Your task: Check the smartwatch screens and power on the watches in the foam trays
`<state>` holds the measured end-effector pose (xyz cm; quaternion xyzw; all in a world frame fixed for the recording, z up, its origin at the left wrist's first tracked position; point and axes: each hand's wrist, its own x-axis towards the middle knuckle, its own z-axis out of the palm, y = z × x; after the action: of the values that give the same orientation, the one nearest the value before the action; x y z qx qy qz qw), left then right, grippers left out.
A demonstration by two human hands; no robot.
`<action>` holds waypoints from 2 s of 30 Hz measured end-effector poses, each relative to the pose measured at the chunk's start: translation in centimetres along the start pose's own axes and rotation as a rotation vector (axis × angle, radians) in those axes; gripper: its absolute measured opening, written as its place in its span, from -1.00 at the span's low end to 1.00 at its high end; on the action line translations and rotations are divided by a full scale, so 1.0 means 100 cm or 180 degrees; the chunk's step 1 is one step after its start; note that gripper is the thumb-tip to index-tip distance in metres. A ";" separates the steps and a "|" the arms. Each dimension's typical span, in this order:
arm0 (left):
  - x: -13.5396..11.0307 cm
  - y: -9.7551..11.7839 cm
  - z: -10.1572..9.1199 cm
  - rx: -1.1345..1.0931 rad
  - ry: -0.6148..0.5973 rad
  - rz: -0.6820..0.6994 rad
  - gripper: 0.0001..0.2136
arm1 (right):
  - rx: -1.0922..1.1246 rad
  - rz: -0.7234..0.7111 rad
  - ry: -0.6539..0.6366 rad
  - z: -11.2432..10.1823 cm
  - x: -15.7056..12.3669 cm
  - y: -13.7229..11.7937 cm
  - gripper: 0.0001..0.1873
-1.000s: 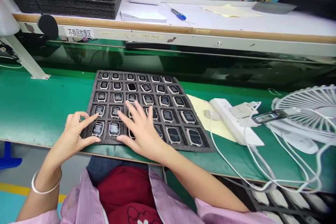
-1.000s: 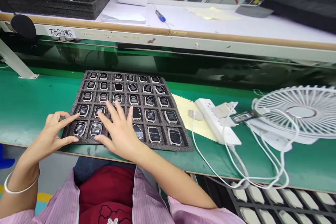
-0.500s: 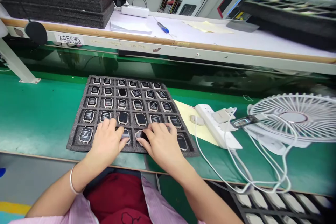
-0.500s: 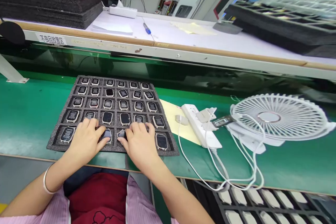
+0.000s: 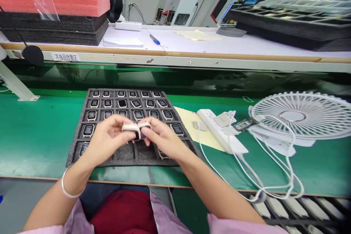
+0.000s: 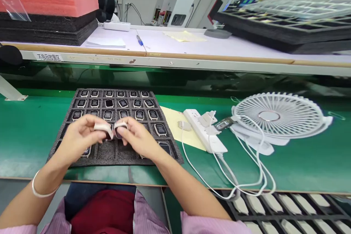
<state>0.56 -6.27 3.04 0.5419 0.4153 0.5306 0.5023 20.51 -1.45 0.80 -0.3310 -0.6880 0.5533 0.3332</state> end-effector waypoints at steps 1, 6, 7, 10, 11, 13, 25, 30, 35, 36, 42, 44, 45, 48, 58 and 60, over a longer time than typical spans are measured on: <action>0.012 0.003 0.000 -0.0252 0.0228 -0.0124 -0.71 | 0.0598 0.0094 0.0049 -0.003 0.011 -0.002 -0.63; 0.047 -0.005 0.004 -0.0486 0.0736 -0.0513 -0.41 | 0.1891 0.0222 0.0192 -0.003 0.038 -0.001 -0.43; 0.048 -0.009 0.005 -0.0343 0.0725 -0.0497 -0.40 | 0.1921 0.0212 0.0208 -0.001 0.037 0.001 -0.42; 0.043 -0.021 0.006 0.0254 0.0732 -0.0286 -0.47 | 0.1928 0.0246 0.0236 0.005 0.028 0.011 -0.41; 0.040 -0.024 0.007 0.0480 0.0755 -0.0200 -0.49 | 0.1936 0.0278 0.0220 0.006 0.025 0.014 -0.40; 0.036 -0.027 0.007 0.0881 0.0763 -0.0064 -0.52 | 0.1989 0.0330 0.0185 0.008 0.022 0.019 -0.41; 0.031 -0.028 0.008 0.1368 0.0686 0.0233 -0.56 | 0.2224 0.0142 0.0086 0.008 0.022 0.022 -0.47; 0.034 -0.032 0.006 0.1173 0.0568 0.0099 -0.49 | 0.2475 0.0240 0.0177 0.005 0.023 0.025 -0.45; 0.034 -0.038 0.008 0.1227 0.0664 0.0134 -0.50 | 0.2780 0.0402 0.0136 0.005 0.026 0.027 -0.50; 0.034 -0.039 0.008 0.1182 0.0686 0.0140 -0.51 | 0.2854 0.0435 0.0106 0.005 0.026 0.027 -0.52; 0.034 -0.041 0.009 0.1159 0.0700 0.0124 -0.61 | 0.3091 0.0432 -0.0067 0.006 0.026 0.026 -0.57; 0.034 -0.041 0.010 0.1170 0.0718 0.0190 -0.61 | 0.3102 0.0399 -0.0106 0.006 0.026 0.025 -0.58; 0.034 -0.040 0.010 0.1171 0.0741 0.0209 -0.61 | 0.3099 0.0381 -0.0118 0.005 0.025 0.025 -0.58; 0.034 -0.039 0.011 0.1082 0.0792 0.0201 -0.59 | 0.3048 0.0314 -0.0148 0.006 0.024 0.024 -0.57; 0.035 -0.035 0.013 0.0838 0.0798 0.0075 -0.56 | 0.3019 0.0289 -0.0237 0.004 0.022 0.022 -0.52; 0.035 -0.035 0.013 0.0858 0.0809 0.0082 -0.56 | 0.2983 0.0290 -0.0206 0.004 0.022 0.022 -0.53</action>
<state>2.46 -2.49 0.24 0.5383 0.5357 0.5407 0.3618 19.10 0.54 -1.20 -0.1573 -0.3590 0.8283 0.4005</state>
